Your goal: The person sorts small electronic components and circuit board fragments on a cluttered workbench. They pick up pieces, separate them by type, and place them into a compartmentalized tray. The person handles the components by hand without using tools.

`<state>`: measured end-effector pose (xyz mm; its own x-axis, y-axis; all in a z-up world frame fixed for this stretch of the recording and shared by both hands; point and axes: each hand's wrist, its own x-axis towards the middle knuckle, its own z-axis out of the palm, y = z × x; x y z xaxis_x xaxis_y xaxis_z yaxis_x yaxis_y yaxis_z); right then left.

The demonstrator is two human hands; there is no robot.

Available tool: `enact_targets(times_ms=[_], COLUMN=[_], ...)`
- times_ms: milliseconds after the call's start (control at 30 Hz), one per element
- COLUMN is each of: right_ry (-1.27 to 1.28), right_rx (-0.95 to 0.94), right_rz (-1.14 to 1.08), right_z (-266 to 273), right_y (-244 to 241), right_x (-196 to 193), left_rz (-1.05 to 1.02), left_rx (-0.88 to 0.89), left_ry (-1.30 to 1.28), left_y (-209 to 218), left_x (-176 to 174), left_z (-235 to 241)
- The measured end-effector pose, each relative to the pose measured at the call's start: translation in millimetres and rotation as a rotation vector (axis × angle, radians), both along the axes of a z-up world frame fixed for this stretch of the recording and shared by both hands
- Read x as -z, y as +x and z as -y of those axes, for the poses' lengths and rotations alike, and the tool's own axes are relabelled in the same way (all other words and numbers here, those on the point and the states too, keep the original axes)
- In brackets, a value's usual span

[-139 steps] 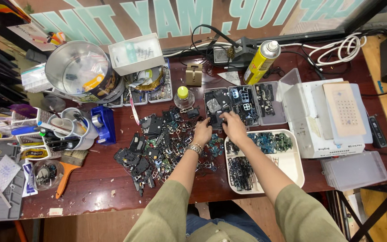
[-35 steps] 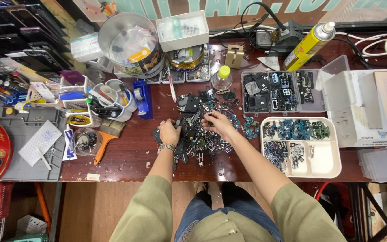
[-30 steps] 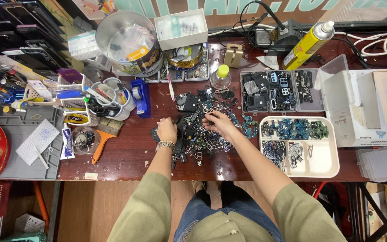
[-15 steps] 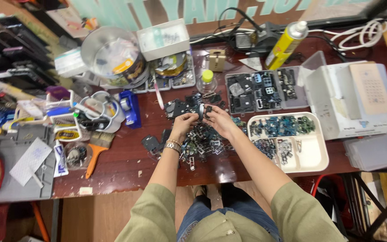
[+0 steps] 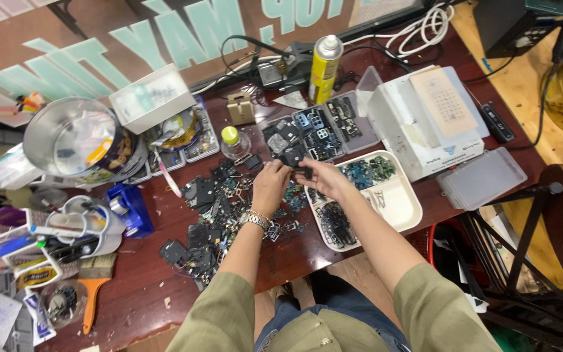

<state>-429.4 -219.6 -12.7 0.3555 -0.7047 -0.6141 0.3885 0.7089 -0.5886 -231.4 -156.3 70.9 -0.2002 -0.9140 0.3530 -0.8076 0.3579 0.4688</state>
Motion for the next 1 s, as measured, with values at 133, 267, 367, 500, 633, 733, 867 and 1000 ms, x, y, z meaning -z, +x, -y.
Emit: enact_targets(times_ms=[133, 267, 367, 500, 633, 733, 867, 1000], right_ry=[-0.143, -0.208, -0.225, -0.167, -0.119, -0.142, -0.209, -0.343], right_rx=[0.031, 0.131, 0.101, 0.056, 0.117, 0.044, -0.016, 0.073], right_rz=[-0.034, -0.109, -0.164, -0.146, -0.093, -0.139, -0.271, -0.598], right_z=[9.2, 14.8, 21.9, 35.6, 50.5, 58.1, 68.0, 81.2], right_y=[-32.0, -50.8, -62.5, -87.5, -105.3, -114.6, -120.7, -129.7], right_x=[8.1, 13.5, 7.9, -2.4, -0.1, 11.6, 33.7, 46.1], left_rz=[-0.369, -0.875, -0.993, -1.172, -1.126, -1.033, -0.896, -0.988], left_rx=[-0.165, -0.240, -0.183, -0.178, -0.192, -0.198, -0.209, -0.221], left_ry=[0.090, 0.463, 0.586, 0.733, 0.834, 0.834, 0.809, 0.818], left_y=[-34.4, -71.0, -84.1, -96.7, -103.6, -115.8, -132.2, -141.6], left_x=[16.8, 56.8, 85.2, 104.5, 100.8, 92.1, 85.7, 91.9], left_z=[18.6, 55.9, 78.0, 100.9, 111.6, 116.4, 117.4, 114.4])
